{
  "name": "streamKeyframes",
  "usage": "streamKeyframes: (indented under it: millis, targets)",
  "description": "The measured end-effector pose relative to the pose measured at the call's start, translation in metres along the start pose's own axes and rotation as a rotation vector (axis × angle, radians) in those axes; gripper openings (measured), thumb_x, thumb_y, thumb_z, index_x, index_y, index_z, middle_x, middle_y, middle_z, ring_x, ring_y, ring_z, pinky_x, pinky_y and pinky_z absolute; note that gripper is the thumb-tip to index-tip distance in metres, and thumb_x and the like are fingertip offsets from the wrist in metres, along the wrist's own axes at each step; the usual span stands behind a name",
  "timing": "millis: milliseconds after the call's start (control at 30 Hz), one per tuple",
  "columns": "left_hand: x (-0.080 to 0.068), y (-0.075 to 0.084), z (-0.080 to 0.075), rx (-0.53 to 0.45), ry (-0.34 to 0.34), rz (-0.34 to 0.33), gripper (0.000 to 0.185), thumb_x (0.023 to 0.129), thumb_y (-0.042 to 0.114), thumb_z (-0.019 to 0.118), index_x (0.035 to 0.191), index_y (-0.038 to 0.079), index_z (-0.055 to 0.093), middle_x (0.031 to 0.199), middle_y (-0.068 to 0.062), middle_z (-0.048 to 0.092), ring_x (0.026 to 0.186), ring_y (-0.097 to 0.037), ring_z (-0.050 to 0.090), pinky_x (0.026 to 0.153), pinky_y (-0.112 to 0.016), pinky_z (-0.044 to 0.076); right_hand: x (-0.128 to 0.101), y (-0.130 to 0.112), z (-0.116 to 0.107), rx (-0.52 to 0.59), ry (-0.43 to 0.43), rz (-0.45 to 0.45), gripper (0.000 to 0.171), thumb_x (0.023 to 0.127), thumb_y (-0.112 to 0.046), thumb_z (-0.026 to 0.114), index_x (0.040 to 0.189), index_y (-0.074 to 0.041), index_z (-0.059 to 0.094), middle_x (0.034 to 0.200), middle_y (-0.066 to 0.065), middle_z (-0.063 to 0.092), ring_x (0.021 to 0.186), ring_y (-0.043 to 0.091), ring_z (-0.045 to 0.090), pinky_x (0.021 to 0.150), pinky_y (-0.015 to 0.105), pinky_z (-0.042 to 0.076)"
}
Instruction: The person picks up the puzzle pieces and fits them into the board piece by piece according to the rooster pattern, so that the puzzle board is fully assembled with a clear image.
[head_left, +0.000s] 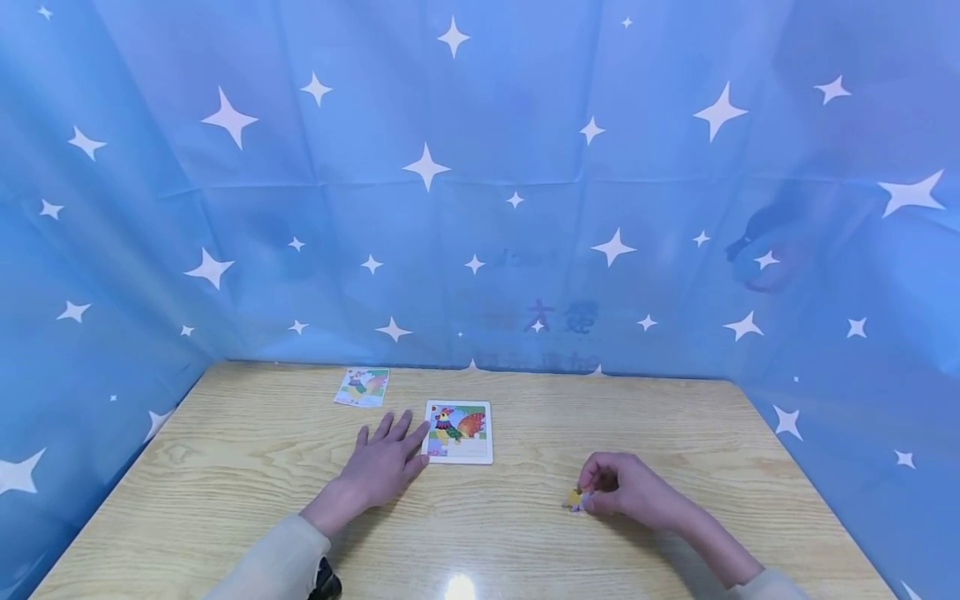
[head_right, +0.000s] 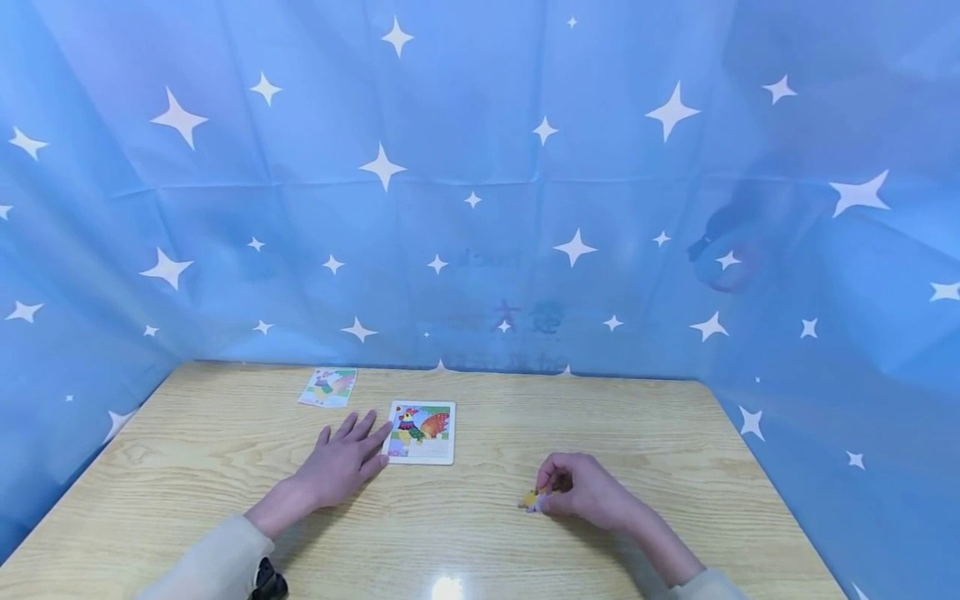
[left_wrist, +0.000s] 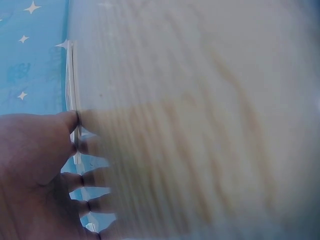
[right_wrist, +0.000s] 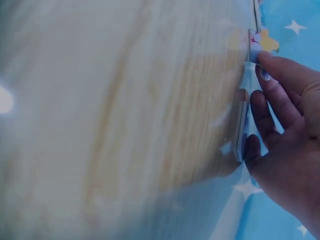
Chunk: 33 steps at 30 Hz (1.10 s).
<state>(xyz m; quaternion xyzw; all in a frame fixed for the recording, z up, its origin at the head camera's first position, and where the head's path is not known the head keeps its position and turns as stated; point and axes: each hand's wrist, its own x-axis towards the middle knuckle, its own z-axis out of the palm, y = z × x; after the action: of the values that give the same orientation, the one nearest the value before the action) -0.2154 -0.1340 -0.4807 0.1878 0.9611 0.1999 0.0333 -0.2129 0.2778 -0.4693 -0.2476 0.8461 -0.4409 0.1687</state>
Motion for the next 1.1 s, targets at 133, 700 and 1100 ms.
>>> streamKeyframes:
  millis: [133,700,1100]
  targets:
    - [-0.001,0.004,-0.005,-0.001,-0.016,-0.015,0.054,0.11,0.034,0.05,0.157,0.01,0.044,0.163,-0.022,0.032,0.15,-0.049,0.021,0.111,-0.076,0.016,0.006,-0.004,-0.002,-0.005,0.043,0.033,0.015,0.092,-0.014,0.078,0.1,-0.007,0.068,0.089,0.005,0.065,0.076,0.014,0.059,0.064,0.026,0.05]
    - [-0.001,0.004,-0.005,0.01,-0.017,-0.014,0.054,0.11,0.034,0.048,0.158,0.011,0.042,0.163,-0.023,0.031,0.15,-0.05,0.02,0.112,-0.076,0.015,0.068,-0.035,0.021,-0.011,0.12,-0.009,0.009,0.093,-0.009,0.076,0.101,-0.006,0.072,0.089,0.002,0.067,0.076,0.016,0.059,0.062,0.026,0.049]
    - [0.0,0.004,-0.003,0.004,-0.006,-0.005,0.054,0.109,0.034,0.049,0.157,0.009,0.043,0.163,-0.024,0.031,0.149,-0.051,0.021,0.111,-0.077,0.015,0.118,-0.05,0.056,-0.025,0.158,-0.027,0.007,0.095,-0.006,0.074,0.101,-0.006,0.073,0.09,0.0,0.068,0.082,0.015,0.062,0.068,0.028,0.051]
